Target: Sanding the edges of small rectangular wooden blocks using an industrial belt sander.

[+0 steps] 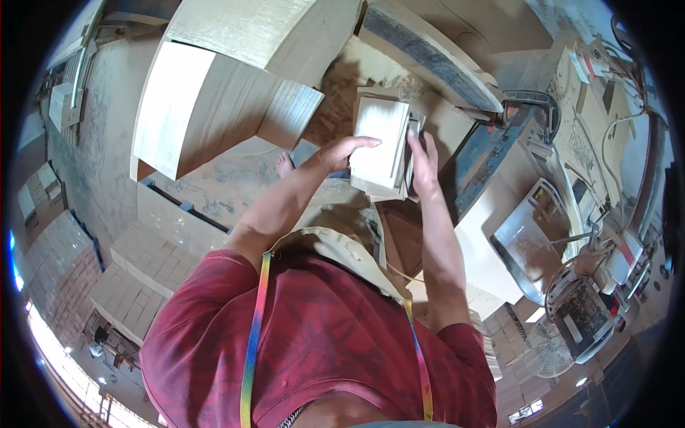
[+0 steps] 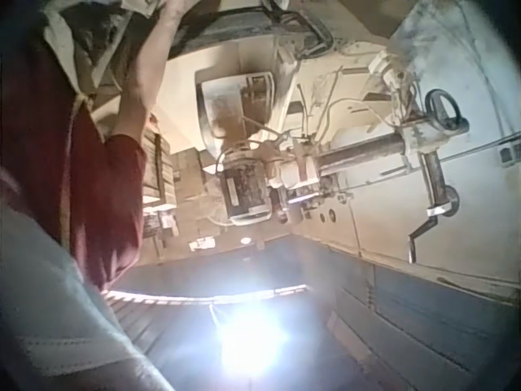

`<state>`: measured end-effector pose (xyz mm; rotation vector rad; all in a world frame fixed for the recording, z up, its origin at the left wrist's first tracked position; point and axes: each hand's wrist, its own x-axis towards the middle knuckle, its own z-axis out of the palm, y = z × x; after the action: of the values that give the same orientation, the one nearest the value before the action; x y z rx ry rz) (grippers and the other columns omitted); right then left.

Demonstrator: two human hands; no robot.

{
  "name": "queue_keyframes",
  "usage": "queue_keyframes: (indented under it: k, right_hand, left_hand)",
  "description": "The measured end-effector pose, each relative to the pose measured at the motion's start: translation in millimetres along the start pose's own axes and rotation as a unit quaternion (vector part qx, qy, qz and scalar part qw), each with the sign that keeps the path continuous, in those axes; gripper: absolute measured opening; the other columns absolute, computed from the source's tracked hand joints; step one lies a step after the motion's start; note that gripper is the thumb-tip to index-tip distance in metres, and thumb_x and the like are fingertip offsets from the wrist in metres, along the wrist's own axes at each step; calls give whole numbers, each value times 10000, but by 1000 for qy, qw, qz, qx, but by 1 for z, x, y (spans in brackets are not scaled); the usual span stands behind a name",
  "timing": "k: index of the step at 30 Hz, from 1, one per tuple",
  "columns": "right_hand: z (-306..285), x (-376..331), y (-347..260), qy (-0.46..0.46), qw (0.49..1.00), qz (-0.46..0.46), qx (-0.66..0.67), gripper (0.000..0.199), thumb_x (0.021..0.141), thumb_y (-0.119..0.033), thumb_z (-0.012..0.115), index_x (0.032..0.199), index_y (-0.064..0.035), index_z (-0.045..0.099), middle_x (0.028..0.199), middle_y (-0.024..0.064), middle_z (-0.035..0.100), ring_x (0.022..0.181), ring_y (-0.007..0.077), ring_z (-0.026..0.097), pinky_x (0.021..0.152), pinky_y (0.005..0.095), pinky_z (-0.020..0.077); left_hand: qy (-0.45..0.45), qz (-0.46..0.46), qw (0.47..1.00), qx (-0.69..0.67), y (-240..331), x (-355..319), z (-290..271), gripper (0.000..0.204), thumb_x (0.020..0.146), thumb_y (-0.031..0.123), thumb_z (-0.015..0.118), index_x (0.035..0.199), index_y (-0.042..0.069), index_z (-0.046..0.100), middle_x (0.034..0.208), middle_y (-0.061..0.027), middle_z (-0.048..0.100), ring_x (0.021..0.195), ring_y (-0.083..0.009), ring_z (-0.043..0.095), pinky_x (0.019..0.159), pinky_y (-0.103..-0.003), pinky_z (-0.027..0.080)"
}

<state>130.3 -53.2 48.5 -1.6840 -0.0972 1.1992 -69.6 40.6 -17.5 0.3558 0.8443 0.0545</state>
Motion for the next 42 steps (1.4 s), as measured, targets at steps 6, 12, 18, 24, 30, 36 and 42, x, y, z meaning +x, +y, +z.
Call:
queue_keyframes:
  k: [6,12,18,24,30,36,42]
  right_hand:
    - [-5,-37,11,14,995,-99,27,779,1104,-520,612,1656,4,445,1674,241,485,1511,359,484,1271,469,356]
    - [-8,-38,-4,-105,987,-75,97,693,1154,-434,529,1668,21,430,1659,221,524,1496,349,515,1257,481,384]
    - [-3,-47,-8,-41,994,-98,31,695,1134,-436,573,1642,23,456,1625,235,545,1469,360,532,1244,473,393]
    - [4,-41,-18,22,992,-121,-15,694,1113,-432,616,1615,28,479,1580,249,574,1427,370,562,1225,468,411]
    - [23,-59,-19,43,983,-174,-30,681,1078,-391,673,1568,47,497,1486,261,629,1330,379,630,1180,478,460]
    - [57,-82,-37,30,983,-178,-21,704,1020,-358,754,1521,65,496,1399,270,661,1255,376,665,1137,487,496]
    - [82,-69,-47,-25,962,-272,-7,776,972,-354,810,1520,68,460,1363,268,667,1221,371,672,1102,495,514]
  left_hand:
    - [-39,31,998,-35,12,-18,16,512,997,89,722,1479,-58,633,1347,-238,750,1107,-306,784,940,-352,646]
    - [-105,52,993,12,38,-13,33,581,940,35,715,1499,-66,593,1343,-231,743,1182,-316,753,1013,-412,623]
    - [-102,53,993,26,68,-21,50,605,923,26,713,1505,-65,577,1358,-238,734,1168,-331,754,969,-406,638]
    - [-109,98,981,127,90,-37,57,705,905,82,746,1556,-61,517,1407,-242,703,1197,-334,730,1022,-408,604]
    - [-96,114,988,50,88,-50,60,799,880,81,768,1603,-57,457,1468,-259,658,1268,-348,690,1098,-426,549]
    - [-83,87,989,81,114,-101,43,840,857,65,780,1616,-54,442,1481,-268,651,1288,-361,683,1115,-437,534]
    - [-135,105,968,184,168,-112,24,822,848,76,781,1600,-54,474,1455,-270,671,1264,-368,696,1083,-425,548]
